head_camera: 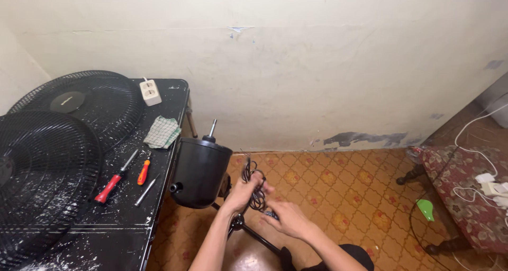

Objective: The person uses a screwdriver to remove screws from the back of a standing fan motor housing, places the screws on the table, and then wraps the fan's power cord around the stand.

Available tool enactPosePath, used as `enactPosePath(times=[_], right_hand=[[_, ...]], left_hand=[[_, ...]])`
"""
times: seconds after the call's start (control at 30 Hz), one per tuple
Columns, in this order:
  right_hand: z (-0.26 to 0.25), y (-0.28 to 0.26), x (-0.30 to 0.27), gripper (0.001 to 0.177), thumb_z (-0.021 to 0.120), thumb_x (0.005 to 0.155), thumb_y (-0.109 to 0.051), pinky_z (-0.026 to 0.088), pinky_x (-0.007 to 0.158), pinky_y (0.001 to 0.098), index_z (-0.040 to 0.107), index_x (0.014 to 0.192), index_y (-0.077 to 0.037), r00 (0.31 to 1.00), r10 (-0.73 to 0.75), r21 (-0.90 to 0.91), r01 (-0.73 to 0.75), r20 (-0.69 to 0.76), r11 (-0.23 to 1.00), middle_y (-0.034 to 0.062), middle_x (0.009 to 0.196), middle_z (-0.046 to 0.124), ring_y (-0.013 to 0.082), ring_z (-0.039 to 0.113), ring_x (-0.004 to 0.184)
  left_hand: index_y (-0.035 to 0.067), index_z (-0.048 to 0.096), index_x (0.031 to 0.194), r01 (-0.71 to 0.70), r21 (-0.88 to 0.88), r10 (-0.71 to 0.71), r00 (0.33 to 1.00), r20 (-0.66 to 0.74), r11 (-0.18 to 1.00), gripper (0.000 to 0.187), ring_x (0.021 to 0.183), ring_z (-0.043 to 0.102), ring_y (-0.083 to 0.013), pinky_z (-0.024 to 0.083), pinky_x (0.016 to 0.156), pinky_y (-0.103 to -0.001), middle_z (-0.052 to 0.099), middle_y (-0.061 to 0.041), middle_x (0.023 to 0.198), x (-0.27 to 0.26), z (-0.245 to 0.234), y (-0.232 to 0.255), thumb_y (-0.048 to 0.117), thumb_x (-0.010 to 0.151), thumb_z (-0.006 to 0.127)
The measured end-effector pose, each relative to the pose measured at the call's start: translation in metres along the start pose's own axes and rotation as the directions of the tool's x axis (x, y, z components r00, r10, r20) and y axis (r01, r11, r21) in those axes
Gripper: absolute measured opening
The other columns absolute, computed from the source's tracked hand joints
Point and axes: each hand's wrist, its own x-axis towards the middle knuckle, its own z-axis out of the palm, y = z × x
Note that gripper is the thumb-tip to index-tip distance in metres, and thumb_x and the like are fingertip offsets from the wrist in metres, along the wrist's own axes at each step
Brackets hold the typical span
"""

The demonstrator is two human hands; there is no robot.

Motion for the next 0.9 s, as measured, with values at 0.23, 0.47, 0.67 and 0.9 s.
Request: enactPosePath(times=[0.23, 0.47, 0.67, 0.9], right_hand=[[-0.034, 0.005, 0.01, 0.027, 0.072, 0.09, -0.036, 0.055, 0.065, 0.0428, 0.07, 0.093, -0.009, 0.967, 0.149, 0.031, -0.146, -0.208, 0.989, 0.0129, 0.078, 0.072, 0.033, 0.071, 0.073], [-0.02, -0.007, 0.007, 0.035, 0.068, 0.093, -0.026, 0.053, 0.074, 0.0418, 0.068, 0.115, 0.001, 0.915, -0.252, -0.03, 0.256, -0.314, 0.966, 0.0162, 0.108, 0.073, 0.0339, 0.067, 0.094], [-0.035, 0.016, 0.022, 0.022, 0.065, 0.096, -0.021, 0.053, 0.078, 0.0313, 0.073, 0.094, -0.001, 0.921, 0.086, 0.091, -0.056, -0.38, 0.994, 0.0116, 0.09, 0.07, 0.0213, 0.067, 0.086], [-0.06, 0.018, 0.039, 0.022, 0.063, 0.099, -0.022, 0.051, 0.078, 0.0275, 0.074, 0.103, -0.004, 0.994, 0.094, 0.685, -0.111, 0.062, 0.72, -0.0036, 0.095, 0.073, 0.0071, 0.063, 0.087]], left_hand=[[0.002, 0.067, 0.116, -0.167, 0.127, 0.157, 0.984, 0.083, 0.978, 0.024, 0.106, 0.064, -0.0172, 0.053, 0.087, -0.029, 0.075, -0.007, 0.125, -0.018, -0.002, 0.018, 0.018, 0.098, 0.069], [0.004, 0.062, 0.1, 0.011, -0.239, 0.011, 0.996, 0.09, 0.971, 0.025, 0.108, 0.073, -0.0161, 0.049, 0.076, -0.026, 0.071, -0.003, 0.093, -0.019, 0.01, 0.012, 0.028, 0.106, 0.06], [0.007, 0.052, 0.096, -0.035, 0.079, 0.029, 0.997, 0.076, 0.996, 0.033, 0.063, 0.053, -0.0143, 0.063, 0.074, -0.032, 0.054, 0.0, 0.069, -0.034, 0.015, 0.021, 0.036, 0.101, 0.069], [0.0, 0.063, 0.078, -0.1, 0.708, 0.117, 0.993, 0.024, 0.699, 0.045, 0.059, 0.044, -0.0096, 0.044, 0.057, -0.032, 0.05, 0.0, 0.06, -0.049, 0.055, 0.035, 0.039, 0.085, 0.085]])
